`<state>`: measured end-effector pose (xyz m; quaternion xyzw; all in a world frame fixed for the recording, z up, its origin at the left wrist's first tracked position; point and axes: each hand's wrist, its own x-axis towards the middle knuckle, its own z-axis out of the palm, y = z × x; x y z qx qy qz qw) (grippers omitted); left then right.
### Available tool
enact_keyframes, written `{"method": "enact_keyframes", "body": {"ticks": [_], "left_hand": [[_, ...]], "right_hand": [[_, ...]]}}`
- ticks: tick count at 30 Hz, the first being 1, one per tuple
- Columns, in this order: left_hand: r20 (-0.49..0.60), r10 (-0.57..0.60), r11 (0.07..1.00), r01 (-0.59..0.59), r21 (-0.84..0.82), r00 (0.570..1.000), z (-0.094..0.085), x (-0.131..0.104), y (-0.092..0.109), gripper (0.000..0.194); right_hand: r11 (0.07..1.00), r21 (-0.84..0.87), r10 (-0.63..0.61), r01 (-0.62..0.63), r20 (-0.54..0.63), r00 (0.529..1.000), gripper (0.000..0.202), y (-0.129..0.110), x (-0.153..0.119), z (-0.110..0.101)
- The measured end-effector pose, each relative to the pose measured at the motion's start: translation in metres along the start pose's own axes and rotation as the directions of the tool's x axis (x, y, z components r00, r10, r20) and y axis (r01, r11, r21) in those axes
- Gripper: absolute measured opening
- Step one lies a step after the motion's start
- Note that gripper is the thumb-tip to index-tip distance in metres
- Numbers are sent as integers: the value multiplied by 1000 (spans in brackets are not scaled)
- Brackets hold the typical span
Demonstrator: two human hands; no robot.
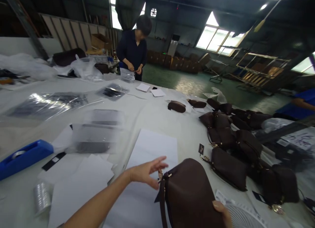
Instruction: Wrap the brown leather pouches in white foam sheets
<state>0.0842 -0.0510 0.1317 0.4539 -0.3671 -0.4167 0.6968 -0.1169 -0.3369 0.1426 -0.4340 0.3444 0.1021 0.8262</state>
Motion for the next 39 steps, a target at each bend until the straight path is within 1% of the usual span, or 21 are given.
{"method": "enact_keyframes", "body": {"ticks": [1, 2, 3, 5, 7, 9, 11, 14, 16, 19, 21, 23, 25, 27, 28, 30, 32, 34, 35, 37, 39], "left_hand": [[88, -56, 998, 56, -1, 995, 9, 0, -7, 103], [127, -99, 995, 100, -3, 987, 17, -1, -13, 105], [122, -128, 991, 131, -15, 984, 23, -5, -20, 99], [41, -171, 981, 174, -86, 984, 31, -15, -30, 75], [-44, -212, 955, 197, -224, 976, 31, -28, -36, 55], [-100, -243, 916, 195, -352, 965, 24, -41, -38, 47], [-103, -284, 894, 224, -389, 953, 14, -52, -36, 46], [-56, -363, 882, 324, -343, 930, 0, -66, -25, 45], [-40, -402, 866, 366, -340, 915, -4, -74, -16, 44], [-27, -425, 850, 388, -356, 905, -5, -83, -4, 43], [-17, -427, 843, 391, -369, 904, -4, -86, 3, 42], [2, -436, 831, 404, -382, 900, -2, -89, 9, 42], [19, -460, 825, 436, -360, 888, 0, -90, 14, 40], [-20, -489, 835, 461, -299, 872, 3, -90, 15, 37], [-48, -500, 838, 470, -276, 864, 5, -90, 15, 36], [-87, -518, 832, 478, -282, 851, 9, -90, 14, 35], [-55, -535, 802, 487, -345, 843, 13, -90, 9, 36], [-13, -540, 776, 492, -395, 842, 17, -90, 2, 37], [-3, -541, 770, 494, -403, 841, 20, -90, -2, 37], [-1, -557, 763, 511, -397, 830, 29, -91, -14, 39], [-21, -604, 740, 551, -387, 796, 41, -93, -27, 41]], "right_hand": [[998, 15, 60, -61, 49, 997, 35, -2, 0, 8], [995, 9, 96, -97, 92, 991, 34, -3, 1, 14], [993, -7, 119, -119, 123, 985, 33, -3, 1, 20], [991, -45, 134, -129, 170, 976, 34, -2, 2, 27], [992, -77, 114, -100, 208, 971, 38, 3, 4, 31], [993, -106, 84, -59, 251, 964, 43, 8, 8, 31], [990, -142, 59, -15, 309, 949, 51, 12, 14, 30], [975, -215, 38, 50, 389, 920, 67, 16, 22, 28], [946, -306, 34, 104, 414, 909, 75, 14, 26, 29], [854, -474, 13, 216, 435, 900, 88, 8, 27, 34], [781, -562, 4, 272, 439, 898, 91, 3, 26, 40], [731, -605, -15, 316, 449, 893, 90, 0, 26, 47], [704, -608, -59, 367, 466, 883, 90, -1, 25, 56], [689, -605, -102, 399, 464, 880, 92, 0, 25, 65], [692, -605, -104, 393, 456, 884, 93, 0, 25, 68], [735, -588, -62, 338, 438, 897, 93, 0, 28, 70], [814, -519, -11, 261, 435, 900, 89, -3, 35, 68], [883, -419, -7, 213, 442, 897, 82, -10, 46, 64], [902, -381, -12, 205, 453, 892, 80, -14, 52, 63], [907, -363, -6, 212, 492, 870, 73, -23, 63, 68], [876, -416, 28, 242, 546, 838, 66, -29, 69, 81]]}}
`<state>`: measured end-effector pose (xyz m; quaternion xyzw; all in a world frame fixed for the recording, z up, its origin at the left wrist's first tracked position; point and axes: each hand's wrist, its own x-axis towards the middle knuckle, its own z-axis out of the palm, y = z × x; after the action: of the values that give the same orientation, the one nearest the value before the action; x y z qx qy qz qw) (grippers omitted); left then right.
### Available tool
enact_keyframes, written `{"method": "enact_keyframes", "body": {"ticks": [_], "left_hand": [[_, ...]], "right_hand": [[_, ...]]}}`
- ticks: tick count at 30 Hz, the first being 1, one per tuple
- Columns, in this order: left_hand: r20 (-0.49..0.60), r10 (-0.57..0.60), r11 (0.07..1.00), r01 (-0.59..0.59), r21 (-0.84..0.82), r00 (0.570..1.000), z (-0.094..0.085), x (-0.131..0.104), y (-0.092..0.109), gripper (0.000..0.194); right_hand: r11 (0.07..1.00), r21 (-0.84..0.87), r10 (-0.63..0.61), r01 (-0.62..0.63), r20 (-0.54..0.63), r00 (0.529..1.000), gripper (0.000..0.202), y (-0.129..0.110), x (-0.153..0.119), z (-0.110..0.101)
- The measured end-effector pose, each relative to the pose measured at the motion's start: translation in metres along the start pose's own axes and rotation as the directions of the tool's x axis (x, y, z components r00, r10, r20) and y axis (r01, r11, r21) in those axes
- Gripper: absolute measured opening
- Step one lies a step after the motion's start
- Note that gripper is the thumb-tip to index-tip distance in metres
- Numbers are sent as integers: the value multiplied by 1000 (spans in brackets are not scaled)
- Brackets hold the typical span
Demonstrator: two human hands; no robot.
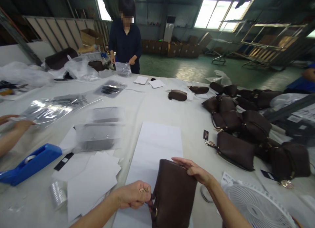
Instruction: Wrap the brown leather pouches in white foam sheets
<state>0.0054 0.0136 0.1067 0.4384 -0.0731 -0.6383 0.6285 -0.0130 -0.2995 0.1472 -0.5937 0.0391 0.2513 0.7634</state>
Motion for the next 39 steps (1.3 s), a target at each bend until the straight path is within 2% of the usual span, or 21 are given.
{"method": "enact_keyframes", "body": {"ticks": [2, 4, 7, 9, 10, 11, 12, 13, 14, 15, 16, 18, 20, 21, 23, 26, 30, 32, 34, 36, 39], "left_hand": [[-40, -49, 998, 48, -30, 998, 10, 2, -14, 42], [-67, -14, 997, 9, -74, 998, 22, -3, -19, 43], [-91, 163, 985, -167, -40, 982, 33, -24, 0, 38], [-95, 269, 962, -262, 74, 959, 34, -41, 29, 33], [-80, 301, 946, -287, 148, 950, 34, -48, 46, 31], [-59, 323, 926, -302, 227, 944, 34, -53, 63, 30], [-35, 331, 897, -303, 322, 943, 35, -56, 79, 28], [-8, 328, 851, -292, 436, 945, 36, -57, 92, 24], [27, 318, 778, -277, 564, 948, 37, -54, 103, 19], [74, 303, 665, -266, 698, 950, 39, -49, 111, 15], [125, 283, 513, -261, 818, 951, 41, -42, 115, 12], [205, 231, 166, -246, 955, 951, 41, -23, 114, 10], [205, 175, -95, -190, 977, 963, 35, -1, 101, 13], [167, 150, -177, -139, 974, 974, 29, 10, 90, 17], [45, 94, -265, -19, 964, 995, 14, 29, 64, 26], [-173, 47, -289, 179, 941, 984, -15, 47, 18, 34], [-288, 98, -172, 302, 938, 952, -42, 47, -35, 29], [-303, 148, -82, 317, 945, 941, -48, 43, -55, 26], [-309, 205, -41, 323, 945, 929, -49, 40, -71, 33], [-321, 260, -74, 350, 934, 911, -47, 39, -80, 37], [-377, 292, -136, 428, 894, 879, -44, 39, -80, 38]], "right_hand": [[993, -122, 7, -3, 31, 999, 56, -8, 10, 14], [967, -254, 11, -9, 4, 1000, 47, -10, 15, 32], [939, -343, -48, -26, -205, 977, 43, 6, 11, 59], [964, -255, -52, -75, -457, 888, 49, 28, 5, 73], [981, -159, 6, -114, -558, 830, 53, 40, 2, 80], [988, -28, 107, -153, -595, 797, 57, 51, 0, 88], [974, 127, 229, -190, -548, 805, 62, 60, -1, 95], [935, 278, 327, -221, -428, 842, 67, 67, 0, 102], [883, 407, 364, -234, -279, 889, 71, 72, 3, 109], [832, 511, 335, -215, -154, 930, 73, 74, 8, 115], [790, 591, 264, -160, -94, 960, 74, 74, 16, 120], [731, 681, 116, 33, -172, 978, 72, 77, 37, 125], [701, 681, 41, 211, -334, 942, 65, 87, 61, 124], [719, 648, 49, 252, -409, 911, 61, 96, 73, 121], [812, 536, 132, 233, -556, 821, 50, 123, 89, 113], [909, 403, 264, 107, -755, 600, 34, 168, 81, 99], [958, 276, 230, 71, -896, 381, 24, 205, 6, 80], [990, 141, 133, 12, -956, 262, 25, 213, -43, 71], [992, -16, 2, -129, -990, 143, 29, 217, -85, 63], [951, -130, -114, -280, -991, 73, 33, 220, -112, 57], [915, -190, -184, -357, -982, 51, 32, 221, -123, 54]]}}
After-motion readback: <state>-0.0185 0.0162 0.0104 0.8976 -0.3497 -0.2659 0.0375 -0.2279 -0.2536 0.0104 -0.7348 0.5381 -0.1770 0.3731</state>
